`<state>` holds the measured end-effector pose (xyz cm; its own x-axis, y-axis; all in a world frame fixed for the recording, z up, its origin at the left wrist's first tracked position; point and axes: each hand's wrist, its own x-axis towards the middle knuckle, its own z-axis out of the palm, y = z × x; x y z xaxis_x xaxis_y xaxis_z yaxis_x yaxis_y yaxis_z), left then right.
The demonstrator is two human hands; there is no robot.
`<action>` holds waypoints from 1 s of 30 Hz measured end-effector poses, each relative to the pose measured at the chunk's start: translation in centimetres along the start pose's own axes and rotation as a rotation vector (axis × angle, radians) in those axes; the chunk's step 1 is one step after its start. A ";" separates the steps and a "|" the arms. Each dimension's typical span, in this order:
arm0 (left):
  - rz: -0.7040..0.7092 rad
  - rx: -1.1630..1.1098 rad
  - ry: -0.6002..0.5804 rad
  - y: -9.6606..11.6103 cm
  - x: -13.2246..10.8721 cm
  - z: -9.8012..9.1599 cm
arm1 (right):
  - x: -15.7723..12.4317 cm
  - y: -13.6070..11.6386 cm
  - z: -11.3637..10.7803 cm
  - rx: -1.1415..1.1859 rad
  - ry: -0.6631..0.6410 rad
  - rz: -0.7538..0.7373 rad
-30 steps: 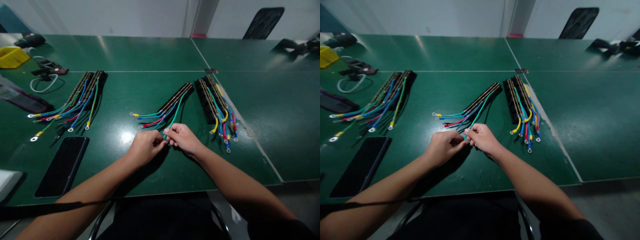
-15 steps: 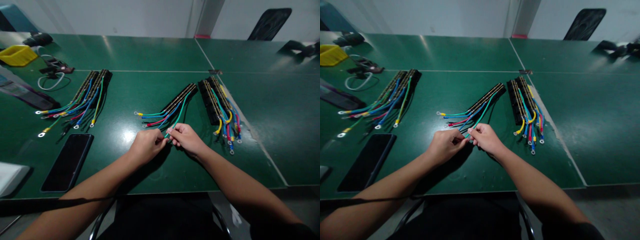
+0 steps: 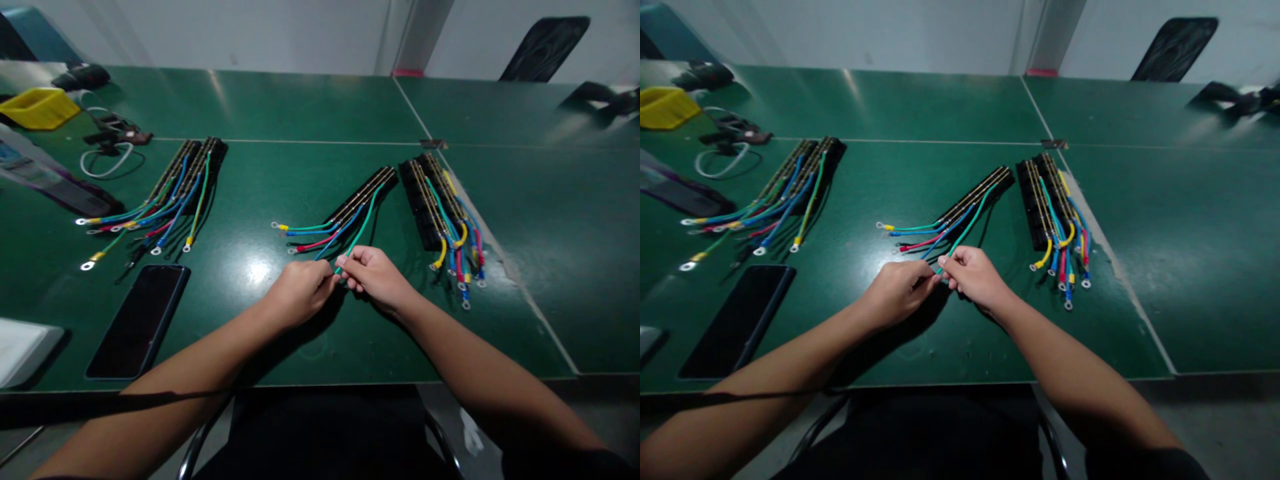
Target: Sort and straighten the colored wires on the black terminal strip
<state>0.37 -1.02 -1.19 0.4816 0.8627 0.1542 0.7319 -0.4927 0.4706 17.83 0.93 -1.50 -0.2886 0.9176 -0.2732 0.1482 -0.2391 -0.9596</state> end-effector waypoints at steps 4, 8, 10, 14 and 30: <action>0.006 -0.013 0.033 -0.2 0.2 0.1 | -0.1 0.0 0.0 0.004 0.006 0.008; -0.006 -0.037 0.042 -0.4 0.3 0.1 | 0.0 0.0 0.0 0.003 0.012 0.009; 0.020 -0.026 0.032 -0.4 0.3 0.0 | 0.0 0.0 0.0 0.009 0.007 0.002; 0.068 -0.004 -0.001 -0.2 0.3 -0.1 | 0.0 0.0 -0.1 0.005 -0.003 0.005; 0.114 -0.046 0.036 -0.2 0.4 -0.2 | -0.1 0.0 -0.1 0.003 -0.001 0.001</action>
<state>0.33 -0.54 -1.03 0.5421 0.8054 0.2398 0.6503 -0.5828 0.4872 17.94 0.86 -1.47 -0.2892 0.9171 -0.2745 0.1461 -0.2411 -0.9594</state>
